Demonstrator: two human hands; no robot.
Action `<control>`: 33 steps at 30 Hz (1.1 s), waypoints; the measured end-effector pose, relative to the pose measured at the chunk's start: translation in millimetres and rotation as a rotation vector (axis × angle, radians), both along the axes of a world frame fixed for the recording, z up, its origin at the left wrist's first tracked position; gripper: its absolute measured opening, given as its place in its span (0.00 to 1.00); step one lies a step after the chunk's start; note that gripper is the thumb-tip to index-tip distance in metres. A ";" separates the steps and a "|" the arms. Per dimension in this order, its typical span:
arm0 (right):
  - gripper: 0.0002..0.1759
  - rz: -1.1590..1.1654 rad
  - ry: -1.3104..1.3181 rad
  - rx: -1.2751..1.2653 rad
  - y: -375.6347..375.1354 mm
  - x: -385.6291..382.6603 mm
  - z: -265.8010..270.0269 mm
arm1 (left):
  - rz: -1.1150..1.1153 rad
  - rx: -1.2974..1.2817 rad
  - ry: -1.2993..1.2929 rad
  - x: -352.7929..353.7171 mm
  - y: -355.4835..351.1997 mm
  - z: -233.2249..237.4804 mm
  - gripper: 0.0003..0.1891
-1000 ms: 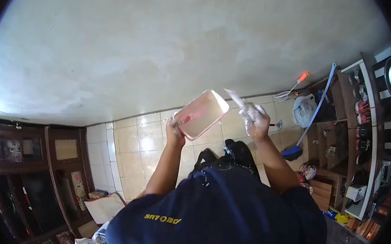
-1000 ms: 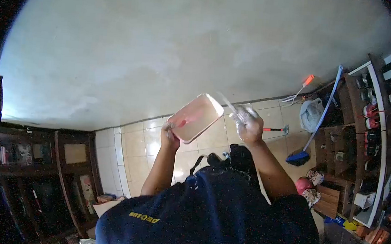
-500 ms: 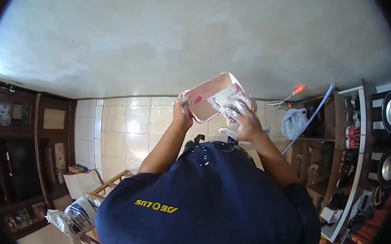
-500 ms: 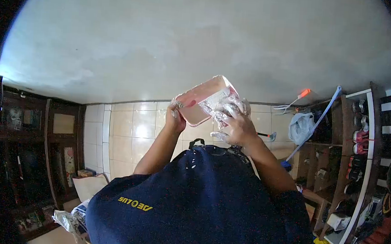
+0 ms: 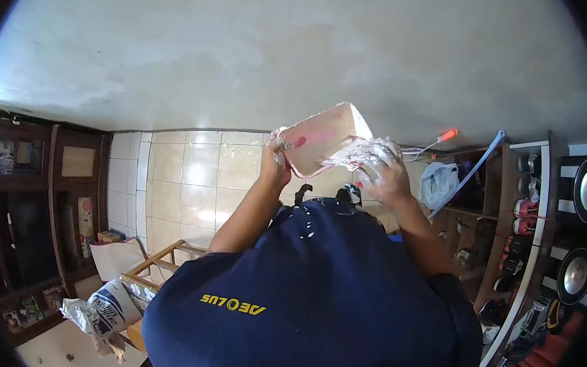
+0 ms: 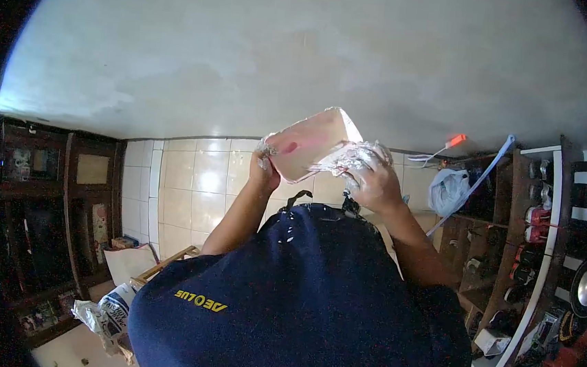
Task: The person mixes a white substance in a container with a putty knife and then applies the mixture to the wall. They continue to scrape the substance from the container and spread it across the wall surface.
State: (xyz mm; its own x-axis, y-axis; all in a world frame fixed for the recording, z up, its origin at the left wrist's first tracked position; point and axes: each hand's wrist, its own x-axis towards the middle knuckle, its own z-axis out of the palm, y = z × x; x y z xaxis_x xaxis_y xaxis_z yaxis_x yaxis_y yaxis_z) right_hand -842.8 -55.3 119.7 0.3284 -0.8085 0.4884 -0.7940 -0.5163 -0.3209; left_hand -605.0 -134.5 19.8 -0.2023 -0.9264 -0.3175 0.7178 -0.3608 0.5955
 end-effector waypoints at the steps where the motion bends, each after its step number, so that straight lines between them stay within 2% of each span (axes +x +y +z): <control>1: 0.17 -0.003 -0.003 0.003 0.7 -2.1 -3.3 | -0.003 0.003 -0.003 -0.4 -1.7 -0.5 0.19; 3: 0.18 -0.054 -0.056 0.077 5.3 -2.0 -7.2 | -0.003 -0.070 -0.019 0.2 -1.7 1.4 0.19; 4: 0.20 -0.054 -0.024 0.174 9.4 -5.5 -2.3 | -0.006 -0.006 -0.029 -0.8 -0.1 6.1 0.18; 7: 0.18 -0.005 -0.163 0.123 9.3 -3.4 12.5 | 0.012 -0.091 0.001 1.0 0.3 7.0 0.17; 8: 0.23 -0.065 -0.134 0.163 10.2 -7.2 7.8 | 0.010 -0.061 -0.028 1.2 1.7 9.0 0.17; 9: 0.23 -0.069 -0.135 0.164 9.6 -8.9 -6.3 | 0.006 -0.060 -0.028 0.8 2.6 7.5 0.17; 11: 0.28 -0.614 -0.428 0.317 5.8 -10.0 -58.9 | 0.040 -0.113 -0.058 0.3 2.5 4.3 0.17; 12: 0.31 -0.717 -0.945 0.611 1.5 -3.6 -67.7 | 0.037 -0.114 -0.056 -0.1 3.3 5.6 0.17; 13: 0.24 -0.612 -1.258 0.927 6.6 -9.0 -62.6 | 0.041 -0.141 -0.078 -0.6 5.0 7.4 0.17; 15: 0.21 -0.510 -1.321 1.227 2.2 -8.4 -73.3 | 0.046 -0.161 -0.098 -0.6 6.7 3.4 0.18; 17: 0.21 -0.438 -1.273 1.224 6.6 -3.7 -69.7 | 0.080 -0.247 -0.122 0.7 8.3 -10.3 0.19; 19: 0.22 -0.362 -1.231 1.215 9.2 3.0 -50.0 | 0.108 -0.217 -0.139 2.0 10.0 -11.9 0.18; 21: 0.18 -0.365 -1.406 1.196 10.5 5.5 -36.7 | 0.035 -0.183 -0.053 6.3 8.4 -12.9 0.17; 22: 0.21 -0.258 -1.401 1.167 11.5 0.1 -40.7 | 0.014 -0.178 -0.094 6.8 7.2 -9.5 0.16; 25: 0.23 -0.263 -1.426 1.238 9.0 0.6 -30.3 | 0.035 -0.280 -0.137 11.6 6.3 -12.9 0.15; 26: 0.24 -0.343 -1.288 1.178 9.4 4.3 -23.6 | 0.042 -0.283 -0.135 13.7 5.7 -15.2 0.15; 28: 0.23 -0.360 -1.213 1.144 5.3 9.2 -4.2 | 0.038 -0.375 -0.103 15.8 5.0 -18.3 0.15; 30: 0.22 -0.366 -1.163 1.095 1.5 15.2 24.2 | 0.045 -0.362 -0.094 15.1 5.8 -17.0 0.15; 32: 0.18 -0.417 -0.126 0.835 -1.3 21.6 55.6 | 0.051 -0.347 -0.085 17.9 6.7 -17.7 0.15; 33: 0.18 -0.417 -0.125 0.836 -2.0 18.6 54.4 | 0.061 -0.409 -0.154 18.8 3.5 -22.8 0.15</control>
